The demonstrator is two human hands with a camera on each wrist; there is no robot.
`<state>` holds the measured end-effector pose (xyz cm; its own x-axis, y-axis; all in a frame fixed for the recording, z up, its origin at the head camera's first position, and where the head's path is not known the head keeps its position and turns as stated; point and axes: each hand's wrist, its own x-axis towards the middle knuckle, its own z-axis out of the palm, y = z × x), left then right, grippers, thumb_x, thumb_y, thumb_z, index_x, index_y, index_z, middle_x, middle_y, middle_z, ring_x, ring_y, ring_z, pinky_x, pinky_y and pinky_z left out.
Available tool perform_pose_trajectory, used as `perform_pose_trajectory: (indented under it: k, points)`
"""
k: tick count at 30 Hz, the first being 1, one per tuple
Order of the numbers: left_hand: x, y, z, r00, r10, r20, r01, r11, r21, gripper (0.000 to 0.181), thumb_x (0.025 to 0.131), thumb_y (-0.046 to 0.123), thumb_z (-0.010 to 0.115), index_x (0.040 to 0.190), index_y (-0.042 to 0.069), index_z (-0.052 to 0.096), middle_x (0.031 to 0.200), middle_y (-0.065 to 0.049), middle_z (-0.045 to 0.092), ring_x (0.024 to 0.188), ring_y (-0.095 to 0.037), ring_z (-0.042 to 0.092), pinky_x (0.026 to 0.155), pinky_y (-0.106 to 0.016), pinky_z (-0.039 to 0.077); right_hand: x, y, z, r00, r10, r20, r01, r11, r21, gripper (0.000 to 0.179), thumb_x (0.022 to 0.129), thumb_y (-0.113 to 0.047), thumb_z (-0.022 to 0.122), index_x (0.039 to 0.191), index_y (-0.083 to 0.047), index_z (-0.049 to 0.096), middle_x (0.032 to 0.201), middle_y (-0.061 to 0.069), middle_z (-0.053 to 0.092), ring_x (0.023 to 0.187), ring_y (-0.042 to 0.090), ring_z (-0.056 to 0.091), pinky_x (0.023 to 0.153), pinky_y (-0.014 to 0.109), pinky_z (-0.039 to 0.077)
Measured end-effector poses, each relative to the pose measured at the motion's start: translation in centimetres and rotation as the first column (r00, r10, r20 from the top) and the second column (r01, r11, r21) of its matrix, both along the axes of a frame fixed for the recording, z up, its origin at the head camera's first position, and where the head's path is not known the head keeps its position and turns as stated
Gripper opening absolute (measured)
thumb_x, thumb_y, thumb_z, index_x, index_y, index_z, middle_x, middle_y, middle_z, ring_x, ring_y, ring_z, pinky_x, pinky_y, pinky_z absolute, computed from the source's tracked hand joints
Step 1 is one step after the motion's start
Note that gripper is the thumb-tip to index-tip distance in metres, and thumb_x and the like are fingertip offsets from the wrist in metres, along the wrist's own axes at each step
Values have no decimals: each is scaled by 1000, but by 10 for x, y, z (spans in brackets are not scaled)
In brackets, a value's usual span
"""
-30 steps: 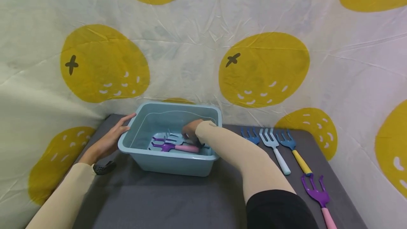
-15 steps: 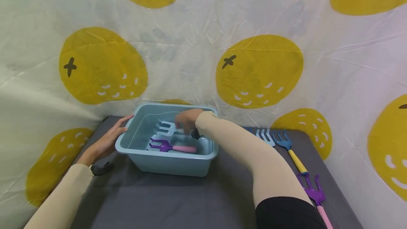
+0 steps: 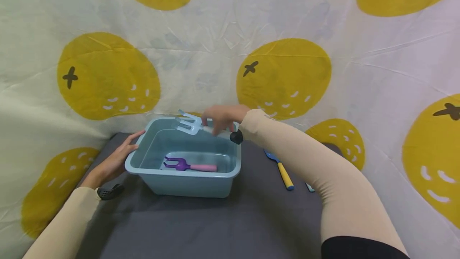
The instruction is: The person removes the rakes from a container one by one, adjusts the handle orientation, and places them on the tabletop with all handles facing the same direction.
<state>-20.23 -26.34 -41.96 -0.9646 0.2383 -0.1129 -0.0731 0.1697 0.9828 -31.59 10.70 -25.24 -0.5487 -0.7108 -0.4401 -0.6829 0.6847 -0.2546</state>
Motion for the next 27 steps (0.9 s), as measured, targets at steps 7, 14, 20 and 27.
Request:
perform_pose_trajectory:
  k: [7, 14, 20, 27]
  points:
    - [1, 1, 3, 1000, -10, -1, 10, 1000, -13, 63, 109, 44, 46, 163, 38, 15, 162, -20, 19, 125, -47, 47, 84, -46, 57, 5, 28, 10, 1000, -26, -15, 25, 998, -49, 46, 95, -13, 71, 139, -10, 58, 114, 13, 62, 85, 23, 67, 59, 36, 59]
    - [2, 1, 3, 1000, -20, -1, 20, 1000, -13, 62, 110, 43, 44, 164, 39, 13, 163, -19, 19, 125, -44, 50, 82, -47, 57, 13, 55, 13, 998, -53, -17, 51, 992, -120, 40, 95, -14, 71, 134, -12, 60, 106, 14, 63, 73, 26, 67, 60, 41, 59]
    - [3, 2, 2, 999, -29, -14, 29, 1000, -11, 62, 111, 42, 43, 164, 37, 12, 164, -19, 15, 129, -48, 43, 85, -48, 55, 22, 79, 13, 997, -79, -16, 74, 977, -202, 35, 94, -13, 72, 128, -12, 63, 102, 12, 65, 76, 23, 64, 58, 38, 59]
    - [4, 2, 2, 999, -42, -23, 42, 999, -12, 62, 111, 42, 42, 164, 36, 11, 163, -21, 16, 126, -48, 46, 85, -48, 56, 37, 115, 5, 992, -118, 48, 127, 937, -326, 39, 93, -11, 73, 131, -7, 63, 107, 11, 71, 81, 22, 72, 59, 40, 60]
